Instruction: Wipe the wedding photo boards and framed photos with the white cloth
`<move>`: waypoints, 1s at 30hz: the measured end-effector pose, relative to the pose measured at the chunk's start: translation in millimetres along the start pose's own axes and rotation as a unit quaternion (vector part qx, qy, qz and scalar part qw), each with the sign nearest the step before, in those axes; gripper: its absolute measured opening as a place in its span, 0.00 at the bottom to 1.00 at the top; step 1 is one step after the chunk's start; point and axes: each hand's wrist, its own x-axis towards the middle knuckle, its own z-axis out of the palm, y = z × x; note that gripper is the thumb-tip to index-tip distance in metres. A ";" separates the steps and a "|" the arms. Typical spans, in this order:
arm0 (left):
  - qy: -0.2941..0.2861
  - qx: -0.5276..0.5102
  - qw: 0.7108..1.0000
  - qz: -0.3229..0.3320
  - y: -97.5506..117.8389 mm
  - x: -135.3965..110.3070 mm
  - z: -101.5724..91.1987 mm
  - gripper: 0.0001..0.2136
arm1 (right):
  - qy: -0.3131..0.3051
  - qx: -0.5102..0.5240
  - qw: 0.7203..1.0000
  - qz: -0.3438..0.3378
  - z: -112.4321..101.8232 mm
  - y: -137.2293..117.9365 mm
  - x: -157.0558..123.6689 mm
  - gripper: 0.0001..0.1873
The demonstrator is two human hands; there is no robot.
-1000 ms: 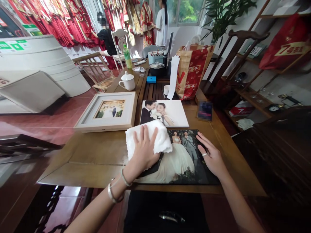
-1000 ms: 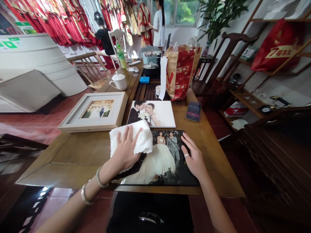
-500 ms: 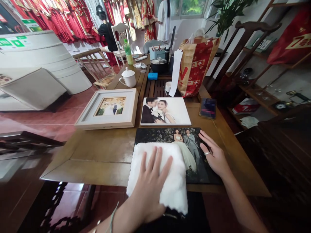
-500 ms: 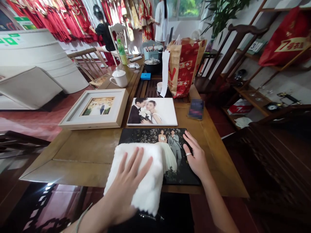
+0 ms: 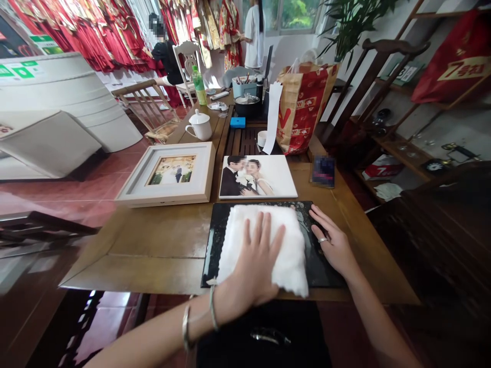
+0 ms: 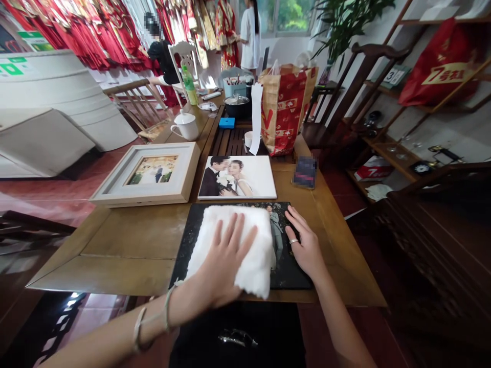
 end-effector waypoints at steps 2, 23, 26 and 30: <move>0.007 -0.002 0.999 0.040 13.4 -28.9 7.1 0.59 | 0.004 -0.006 1.000 -0.003 0.1 -1.6 -0.1 0.22; 0.024 0.047 0.999 -0.007 21.5 15.3 1.9 0.56 | 0.002 0.020 1.000 0.006 0.7 -1.4 1.6 0.22; 0.041 0.027 0.997 0.053 39.2 -26.2 13.5 0.58 | 0.007 0.017 1.000 0.011 0.2 -4.6 2.6 0.23; 0.050 0.002 0.997 0.067 42.2 -34.9 17.5 0.56 | 0.012 0.027 0.999 0.015 0.8 -6.1 3.3 0.22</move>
